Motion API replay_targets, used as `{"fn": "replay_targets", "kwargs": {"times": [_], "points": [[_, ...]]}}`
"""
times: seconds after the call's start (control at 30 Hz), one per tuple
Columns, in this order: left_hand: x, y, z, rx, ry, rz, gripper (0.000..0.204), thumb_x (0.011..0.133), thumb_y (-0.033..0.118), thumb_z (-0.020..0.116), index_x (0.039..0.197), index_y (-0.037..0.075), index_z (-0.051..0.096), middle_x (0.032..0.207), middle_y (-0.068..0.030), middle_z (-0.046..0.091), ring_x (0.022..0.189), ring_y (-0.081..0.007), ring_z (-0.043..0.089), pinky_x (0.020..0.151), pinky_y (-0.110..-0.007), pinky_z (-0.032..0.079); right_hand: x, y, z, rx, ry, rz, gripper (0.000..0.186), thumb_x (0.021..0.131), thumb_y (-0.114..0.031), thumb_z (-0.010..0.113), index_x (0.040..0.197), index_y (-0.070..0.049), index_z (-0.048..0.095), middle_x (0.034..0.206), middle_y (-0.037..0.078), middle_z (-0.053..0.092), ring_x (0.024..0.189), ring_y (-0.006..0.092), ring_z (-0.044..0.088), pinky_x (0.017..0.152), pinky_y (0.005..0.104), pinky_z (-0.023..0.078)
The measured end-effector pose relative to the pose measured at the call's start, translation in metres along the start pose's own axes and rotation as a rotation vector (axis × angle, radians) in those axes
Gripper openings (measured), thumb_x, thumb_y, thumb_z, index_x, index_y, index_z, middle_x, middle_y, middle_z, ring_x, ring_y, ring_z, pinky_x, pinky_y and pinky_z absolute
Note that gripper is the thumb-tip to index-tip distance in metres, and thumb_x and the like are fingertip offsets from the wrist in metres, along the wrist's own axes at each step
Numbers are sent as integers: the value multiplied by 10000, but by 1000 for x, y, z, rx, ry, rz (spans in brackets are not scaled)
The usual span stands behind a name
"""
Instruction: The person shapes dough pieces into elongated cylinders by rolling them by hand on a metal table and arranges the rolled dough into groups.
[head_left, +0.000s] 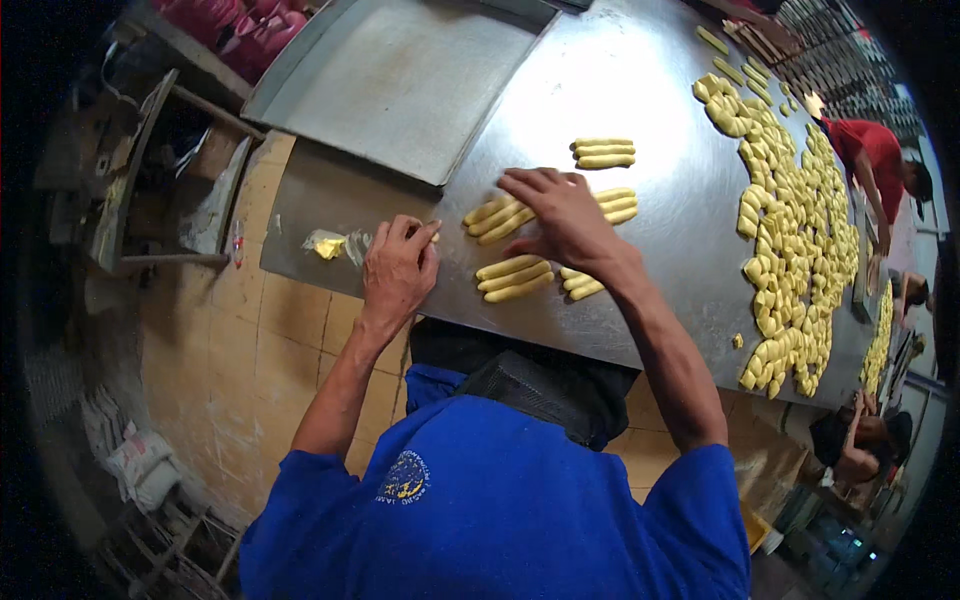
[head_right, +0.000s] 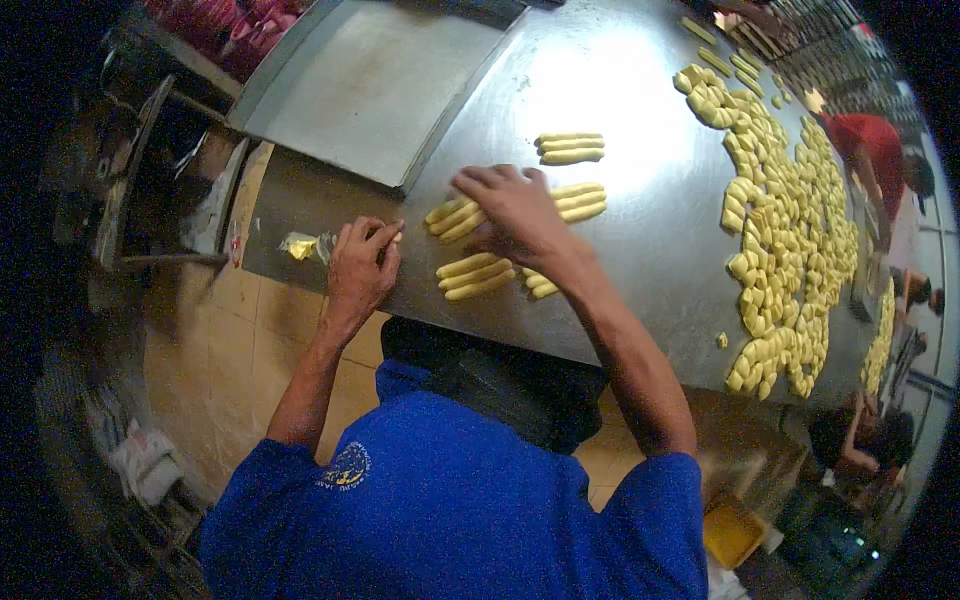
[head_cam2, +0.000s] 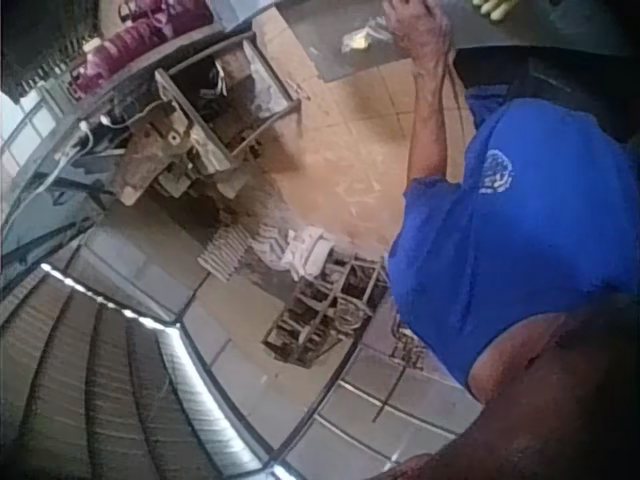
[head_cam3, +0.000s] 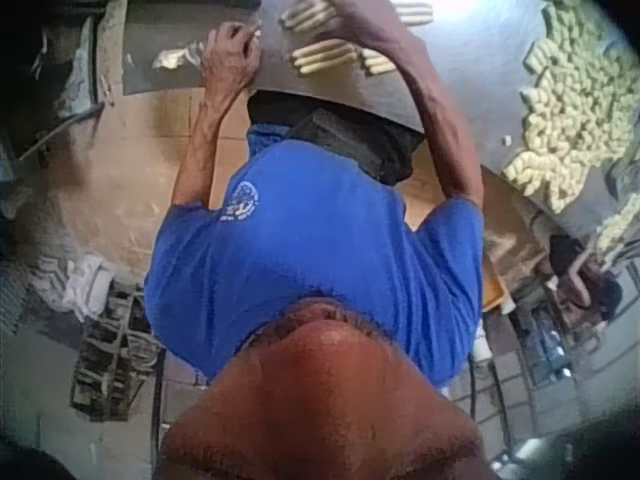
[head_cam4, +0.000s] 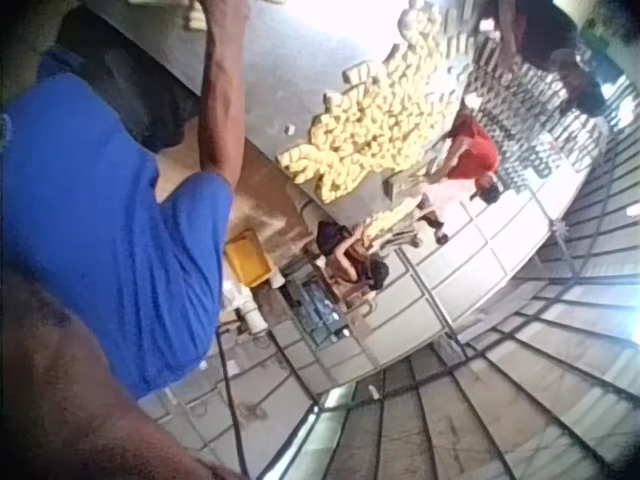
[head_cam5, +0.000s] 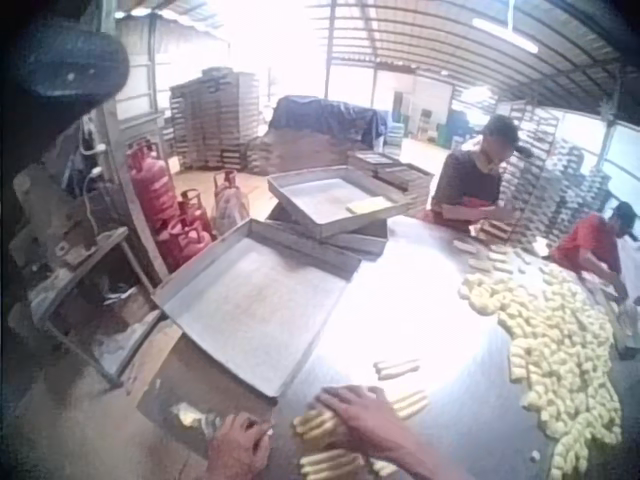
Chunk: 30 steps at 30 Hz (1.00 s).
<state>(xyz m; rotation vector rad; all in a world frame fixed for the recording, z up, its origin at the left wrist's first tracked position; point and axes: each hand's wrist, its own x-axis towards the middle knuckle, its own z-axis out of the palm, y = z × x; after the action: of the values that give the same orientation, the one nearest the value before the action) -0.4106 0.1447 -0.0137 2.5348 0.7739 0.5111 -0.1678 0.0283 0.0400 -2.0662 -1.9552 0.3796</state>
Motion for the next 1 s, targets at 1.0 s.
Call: {"fn": "replay_targets", "kwargs": {"times": [1.0], "points": [[69,155,19,-537,-393,226,331,936,123,701,1248,16,667,1148,-119,664,944,-190,647,833,-312,517,-185,231,26,133,1319,1544,359,848,-315,708,966,23,675,885,225,729,860,365,724,742,442,566]]}}
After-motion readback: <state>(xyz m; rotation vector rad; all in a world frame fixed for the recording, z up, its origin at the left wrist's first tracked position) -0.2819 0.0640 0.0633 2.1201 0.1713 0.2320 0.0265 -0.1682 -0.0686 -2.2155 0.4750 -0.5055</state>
